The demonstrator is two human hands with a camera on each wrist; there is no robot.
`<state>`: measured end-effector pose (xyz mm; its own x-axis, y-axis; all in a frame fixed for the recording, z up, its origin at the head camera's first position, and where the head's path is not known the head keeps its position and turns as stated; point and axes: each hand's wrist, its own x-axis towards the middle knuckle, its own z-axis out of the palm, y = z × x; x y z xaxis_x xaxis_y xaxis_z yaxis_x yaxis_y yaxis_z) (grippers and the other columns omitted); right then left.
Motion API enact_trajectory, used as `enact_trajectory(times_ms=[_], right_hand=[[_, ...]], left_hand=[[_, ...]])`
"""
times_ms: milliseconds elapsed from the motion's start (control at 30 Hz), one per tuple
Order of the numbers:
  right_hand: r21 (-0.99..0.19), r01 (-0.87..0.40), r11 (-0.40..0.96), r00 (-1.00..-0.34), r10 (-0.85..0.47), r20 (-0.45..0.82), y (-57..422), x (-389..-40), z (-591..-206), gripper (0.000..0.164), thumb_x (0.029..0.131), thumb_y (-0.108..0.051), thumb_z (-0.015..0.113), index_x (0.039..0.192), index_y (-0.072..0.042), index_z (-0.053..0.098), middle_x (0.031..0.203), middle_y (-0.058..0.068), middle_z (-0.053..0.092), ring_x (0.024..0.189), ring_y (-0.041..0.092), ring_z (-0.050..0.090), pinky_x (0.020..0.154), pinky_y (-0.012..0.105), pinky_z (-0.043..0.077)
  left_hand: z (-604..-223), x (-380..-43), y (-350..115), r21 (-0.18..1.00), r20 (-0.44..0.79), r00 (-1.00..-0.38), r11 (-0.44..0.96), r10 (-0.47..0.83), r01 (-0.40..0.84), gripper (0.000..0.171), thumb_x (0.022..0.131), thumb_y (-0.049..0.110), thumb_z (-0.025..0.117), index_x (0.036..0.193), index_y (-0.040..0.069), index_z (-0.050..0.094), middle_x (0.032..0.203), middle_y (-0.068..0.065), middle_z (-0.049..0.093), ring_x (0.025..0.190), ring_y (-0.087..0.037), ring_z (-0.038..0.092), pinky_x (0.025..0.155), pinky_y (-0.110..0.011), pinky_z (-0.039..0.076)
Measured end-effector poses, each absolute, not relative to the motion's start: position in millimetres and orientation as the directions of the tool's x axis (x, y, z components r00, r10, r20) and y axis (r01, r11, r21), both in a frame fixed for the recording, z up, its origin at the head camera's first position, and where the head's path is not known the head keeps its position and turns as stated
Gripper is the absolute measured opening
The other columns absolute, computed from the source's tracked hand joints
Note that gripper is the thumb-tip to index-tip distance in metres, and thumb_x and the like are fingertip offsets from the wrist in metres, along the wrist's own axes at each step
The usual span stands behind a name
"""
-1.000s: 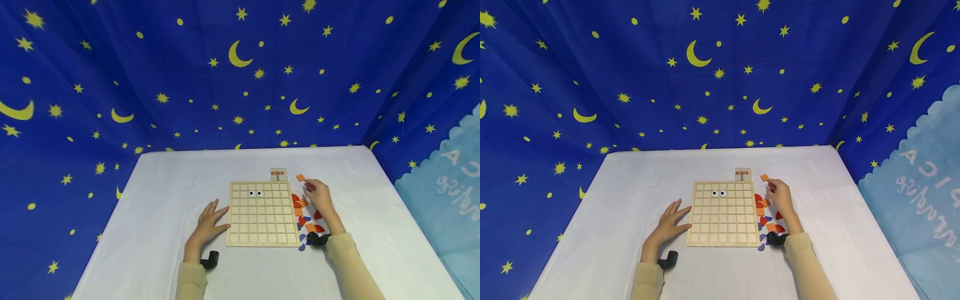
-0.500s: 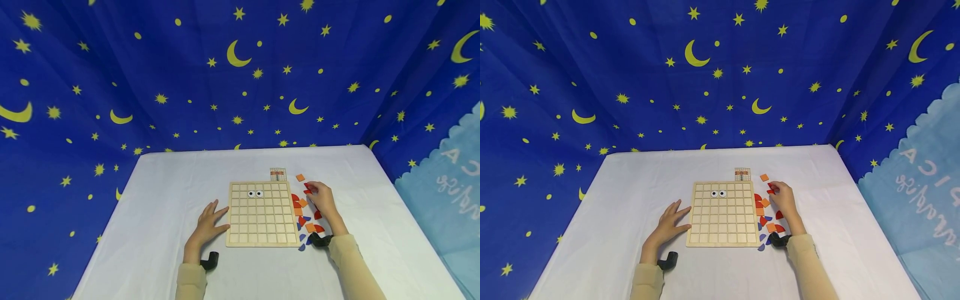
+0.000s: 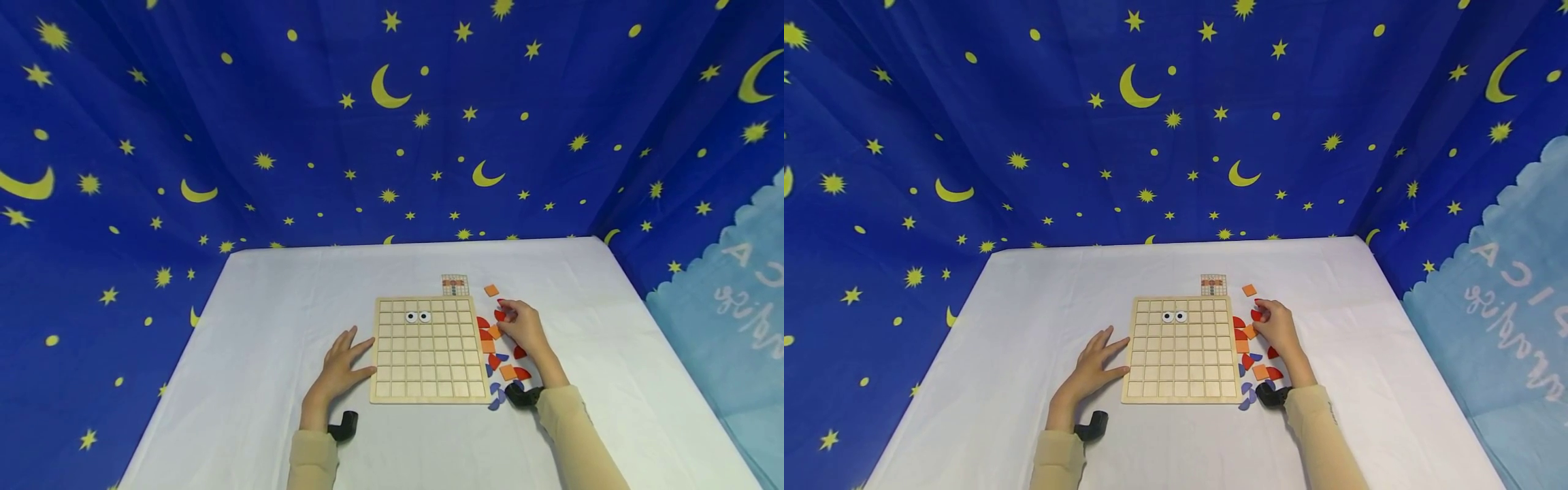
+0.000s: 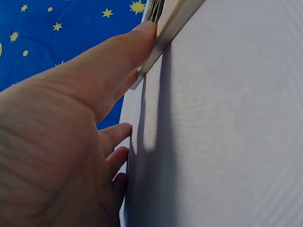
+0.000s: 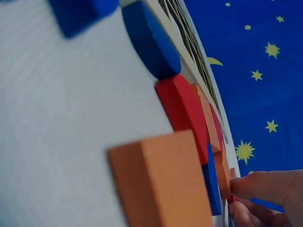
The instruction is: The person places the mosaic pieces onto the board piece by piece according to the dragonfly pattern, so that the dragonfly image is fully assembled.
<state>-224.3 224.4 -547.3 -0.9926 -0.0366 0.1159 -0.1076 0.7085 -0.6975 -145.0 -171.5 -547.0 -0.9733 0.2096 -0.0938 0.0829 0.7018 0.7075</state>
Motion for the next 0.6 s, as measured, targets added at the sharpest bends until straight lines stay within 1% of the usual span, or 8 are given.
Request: enact_trajectory(times_ms=[133, 267, 467, 600], right_hand=[[-0.701, -0.109, 0.704, -0.993, -0.045, 0.109, 225.5, -224.5, -548.2, 0.044, 0.078, 0.002, 0.070, 0.121, 0.007, 0.059, 0.100, 0.022, 0.062, 0.070, 0.016, 0.052, 0.061, 0.023, 0.044], [-0.686, -0.113, 0.719, -0.992, -0.045, 0.116, 226.4, -225.1, -549.2, 0.044, 0.078, -0.001, 0.072, 0.120, 0.007, 0.060, 0.097, 0.021, 0.062, 0.069, 0.016, 0.052, 0.063, 0.026, 0.045], [-0.658, -0.108, 0.745, -0.992, -0.040, 0.117, 227.1, -224.3, -549.5, 0.041, 0.078, -0.009, 0.076, 0.114, 0.007, 0.063, 0.084, 0.015, 0.059, 0.067, 0.017, 0.049, 0.061, 0.026, 0.042], [-0.652, -0.082, 0.754, -0.996, -0.046, 0.072, 226.1, -223.4, -547.4, 0.042, 0.079, -0.014, 0.077, 0.112, 0.007, 0.063, 0.076, 0.010, 0.055, 0.066, 0.018, 0.046, 0.060, 0.024, 0.039]], left_hand=[[-548.4, -145.0, -171.6, 0.705, -0.090, -0.974, 0.704, 0.208, 0.085, 0.060, 0.082, 0.033, 0.072, 0.136, 0.016, 0.053, 0.158, -0.019, 0.022, 0.146, -0.042, 0.012, 0.114, -0.065, 0.011], [-548.2, -145.0, -171.6, 0.706, -0.089, -0.974, 0.703, 0.208, 0.086, 0.060, 0.082, 0.033, 0.072, 0.136, 0.016, 0.053, 0.158, -0.019, 0.022, 0.146, -0.042, 0.012, 0.114, -0.065, 0.011], [-546.6, -145.1, -171.7, 0.713, -0.089, -0.973, 0.696, 0.212, 0.086, 0.060, 0.082, 0.032, 0.072, 0.136, 0.015, 0.053, 0.158, -0.019, 0.022, 0.146, -0.042, 0.011, 0.114, -0.065, 0.011], [-546.7, -144.8, -171.9, 0.715, -0.088, -0.973, 0.693, 0.211, 0.086, 0.060, 0.082, 0.032, 0.072, 0.136, 0.015, 0.053, 0.158, -0.019, 0.021, 0.146, -0.042, 0.011, 0.114, -0.065, 0.010]])
